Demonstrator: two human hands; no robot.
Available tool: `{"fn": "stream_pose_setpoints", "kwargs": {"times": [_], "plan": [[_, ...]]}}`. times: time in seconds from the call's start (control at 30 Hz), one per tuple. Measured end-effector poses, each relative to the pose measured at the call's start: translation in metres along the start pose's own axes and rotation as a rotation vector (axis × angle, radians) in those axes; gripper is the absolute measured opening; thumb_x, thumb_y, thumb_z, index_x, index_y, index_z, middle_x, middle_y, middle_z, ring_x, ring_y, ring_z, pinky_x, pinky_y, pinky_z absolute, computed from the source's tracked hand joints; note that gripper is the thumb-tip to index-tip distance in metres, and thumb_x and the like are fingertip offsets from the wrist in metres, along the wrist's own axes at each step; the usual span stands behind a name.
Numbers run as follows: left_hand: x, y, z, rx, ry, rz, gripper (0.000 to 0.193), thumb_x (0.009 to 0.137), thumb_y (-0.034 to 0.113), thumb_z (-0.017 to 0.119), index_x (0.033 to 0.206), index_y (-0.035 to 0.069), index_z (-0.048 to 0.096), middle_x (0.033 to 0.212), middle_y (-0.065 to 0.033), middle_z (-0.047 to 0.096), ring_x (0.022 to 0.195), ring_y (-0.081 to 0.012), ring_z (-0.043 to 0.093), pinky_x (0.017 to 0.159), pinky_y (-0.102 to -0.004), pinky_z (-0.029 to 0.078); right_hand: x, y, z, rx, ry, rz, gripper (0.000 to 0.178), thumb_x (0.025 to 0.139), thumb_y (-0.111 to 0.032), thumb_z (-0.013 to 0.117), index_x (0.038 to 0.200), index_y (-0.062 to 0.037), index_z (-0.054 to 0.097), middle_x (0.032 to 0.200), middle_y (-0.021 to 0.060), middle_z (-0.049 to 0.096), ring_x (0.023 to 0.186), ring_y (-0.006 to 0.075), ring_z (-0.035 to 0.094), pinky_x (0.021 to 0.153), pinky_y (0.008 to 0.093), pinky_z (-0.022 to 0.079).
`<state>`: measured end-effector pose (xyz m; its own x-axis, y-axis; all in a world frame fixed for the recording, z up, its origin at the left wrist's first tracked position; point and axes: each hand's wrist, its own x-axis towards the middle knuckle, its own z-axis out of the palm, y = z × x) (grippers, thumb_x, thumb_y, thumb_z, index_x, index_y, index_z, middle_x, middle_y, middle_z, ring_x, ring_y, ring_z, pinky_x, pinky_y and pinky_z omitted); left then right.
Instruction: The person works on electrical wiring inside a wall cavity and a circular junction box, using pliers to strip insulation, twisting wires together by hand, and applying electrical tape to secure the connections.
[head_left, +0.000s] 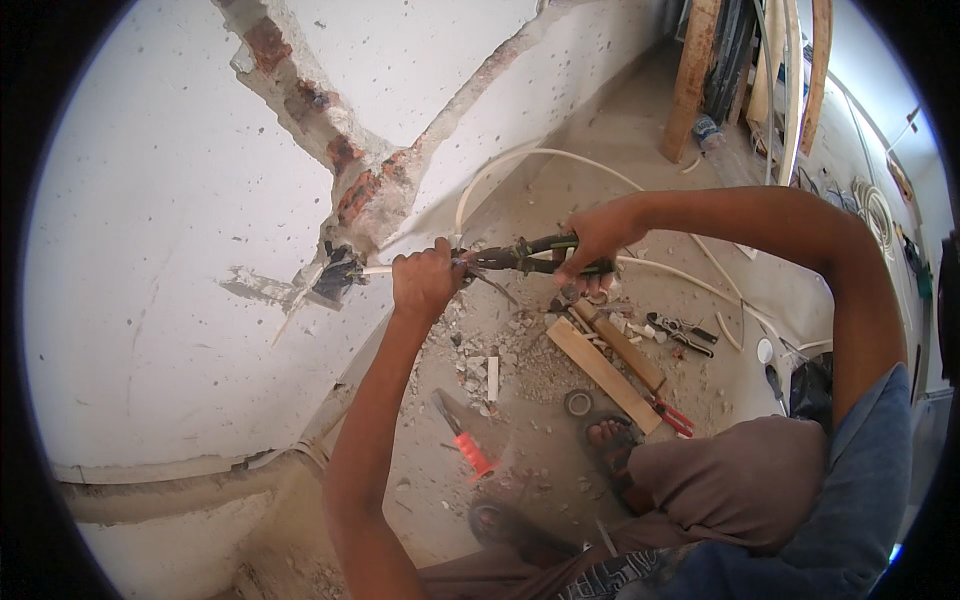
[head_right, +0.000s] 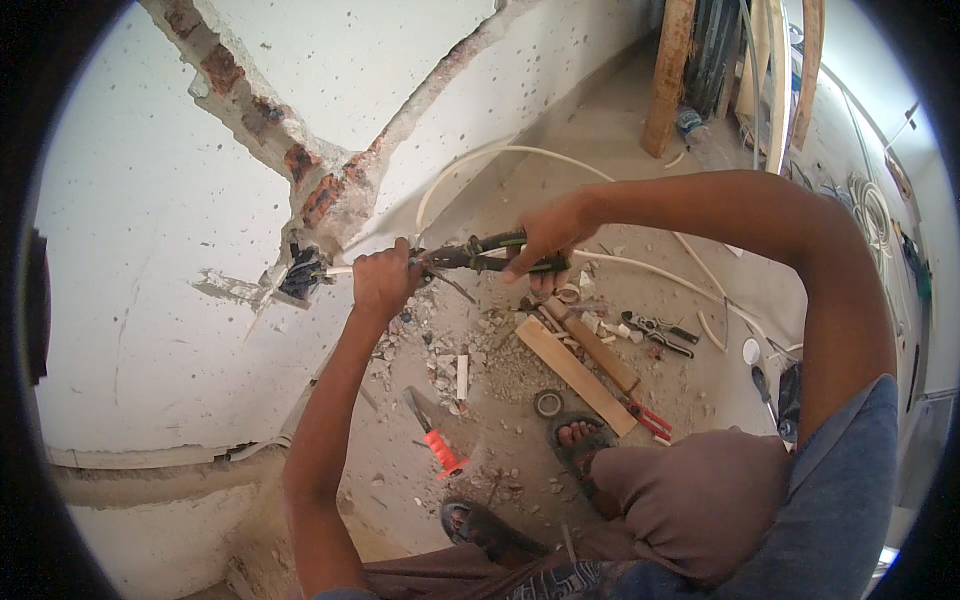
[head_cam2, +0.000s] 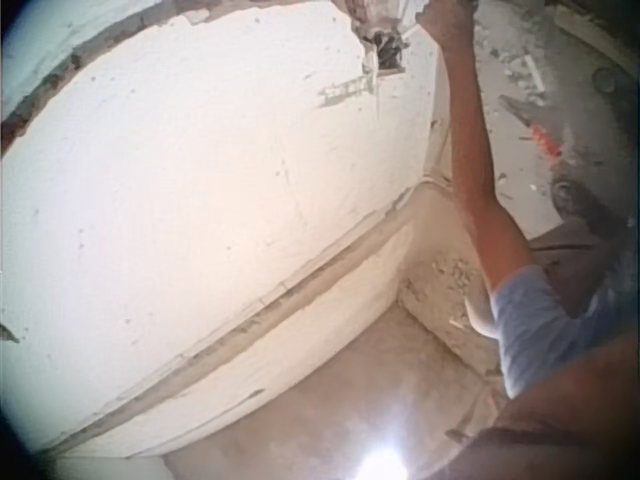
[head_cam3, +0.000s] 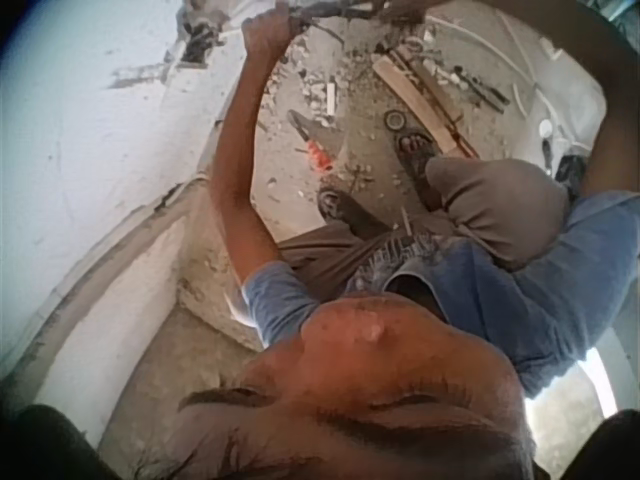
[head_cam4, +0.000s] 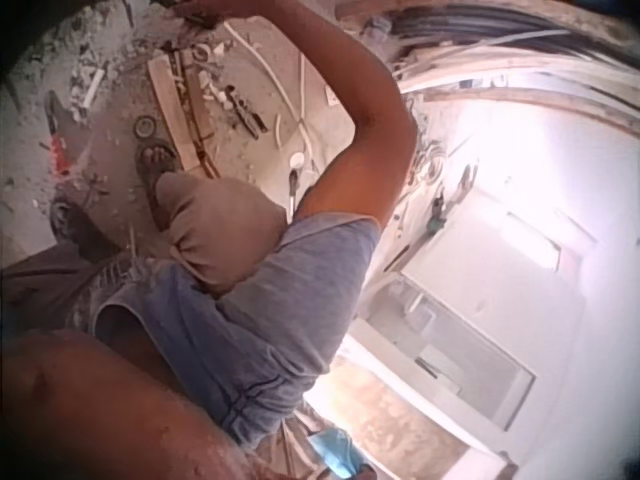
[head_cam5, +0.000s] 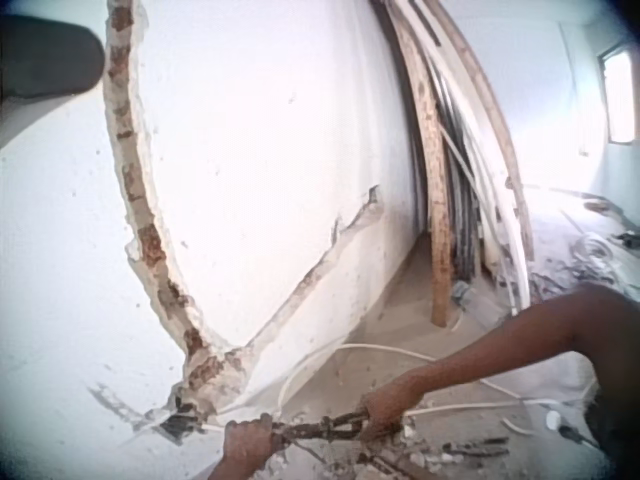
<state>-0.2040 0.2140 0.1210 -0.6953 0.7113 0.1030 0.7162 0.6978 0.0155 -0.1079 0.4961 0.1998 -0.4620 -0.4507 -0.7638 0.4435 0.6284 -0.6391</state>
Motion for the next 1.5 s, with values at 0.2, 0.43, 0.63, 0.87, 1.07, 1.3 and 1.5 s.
{"fn": "stream_pose_setpoints", "kwargs": {"times": [0.2, 0.43, 0.63, 0.87, 1.07, 1.3, 1.5], "plan": [[-0.001, 0.001, -0.004, 0.003, 0.001, -0.032, 0.039, 0.091, 0.042, 0.066, 0.09, 0.004, 0.059, 0.069, -0.0173, 0.069, 0.068, -0.036, 0.07, 0.071, -0.0504, 0.05, -0.017, -0.022, 0.002, -1.111, 0.691, -0.446, 0.059, 0.075, -0.021, 0.081, 0.122, -0.0026, 0.05, 0.092, 0.0116, 0.062, 0.079, 0.0248, 0.067, 0.066, 0.0433, 0.053], [0.018, -0.068, -0.047, -0.678, -0.458, 0.072, 0.055, 0.091, 0.041, 0.069, 0.126, -0.001, 0.062, 0.107, -0.0226, 0.071, 0.103, -0.0306, 0.069, 0.088, -0.043, 0.052, -0.027, -0.026, 0.005, -1.6, 0.931, -0.509, 0.065, 0.074, -0.03, 0.076, 0.129, -0.0039, 0.053, 0.103, 0.0075, 0.055, 0.101, 0.0217, 0.057, 0.077, 0.0372, 0.046], [0.029, -0.039, -0.071, -0.531, -0.554, -0.077, 0.069, 0.091, 0.051, 0.067, 0.135, -0.002, 0.056, 0.115, -0.0232, 0.069, 0.111, -0.0301, 0.066, 0.092, -0.0395, 0.052, -0.022, -0.009, -0.003, -1.774, 1.11, -0.619, 0.072, 0.079, -0.033, 0.072, 0.14, -0.003, 0.047, 0.102, 0.0067, 0.053, 0.098, 0.0212, 0.054, 0.079, 0.036, 0.041], [0.01, -0.012, -0.045, -0.142, -0.222, 0.057, 0.055, 0.1, 0.053, 0.053, 0.107, -0.001, 0.061, 0.079, -0.0261, 0.068, 0.08, -0.0426, 0.069, 0.072, -0.0484, 0.054, -0.018, -0.009, -0.015, -1.872, 1.135, -0.533, 0.048, 0.087, -0.022, 0.064, 0.133, -0.0083, 0.055, 0.1, 0.0063, 0.057, 0.094, 0.0185, 0.057, 0.073, 0.0317, 0.046], [0.002, -0.007, -0.032, -0.162, -0.01, 0.114, 0.047, 0.101, 0.045, 0.051, 0.089, 0.0, 0.058, 0.065, -0.0173, 0.067, 0.061, -0.0388, 0.066, 0.061, -0.0503, 0.051, -0.013, -0.003, -0.022, -1.789, 1.071, -0.49, 0.051, 0.088, -0.014, 0.059, 0.138, -0.0103, 0.051, 0.105, 0.0062, 0.054, 0.103, 0.0197, 0.053, 0.077, 0.0328, 0.042], [0.013, 0.002, -0.022, -0.08, -0.065, -0.058, 0.056, 0.099, 0.054, 0.048, 0.087, 0.001, 0.063, 0.066, -0.0192, 0.068, 0.067, -0.0368, 0.07, 0.065, -0.0511, 0.052, -0.031, -0.058, -0.033, -1.946, 1.096, -0.772, 0.031, 0.085, -0.016, 0.065, 0.116, -0.0115, 0.06, 0.096, 0.0032, 0.057, 0.093, 0.0172, 0.058, 0.075, 0.0321, 0.046], [0.015, 0.013, -0.025, -0.068, -0.077, -0.258, 0.059, 0.098, 0.054, 0.048, 0.087, 0.001, 0.073, 0.074, -0.0198, 0.071, 0.075, -0.0375, 0.072, 0.073, -0.0493, 0.054, -0.026, -0.132, -0.03, -2.164, 0.848, -0.723, 0.032, 0.086, -0.021, 0.065, 0.115, -0.0088, 0.059, 0.092, 0.0042, 0.055, 0.09, 0.0182, 0.058, 0.077, 0.0326, 0.046]]}}
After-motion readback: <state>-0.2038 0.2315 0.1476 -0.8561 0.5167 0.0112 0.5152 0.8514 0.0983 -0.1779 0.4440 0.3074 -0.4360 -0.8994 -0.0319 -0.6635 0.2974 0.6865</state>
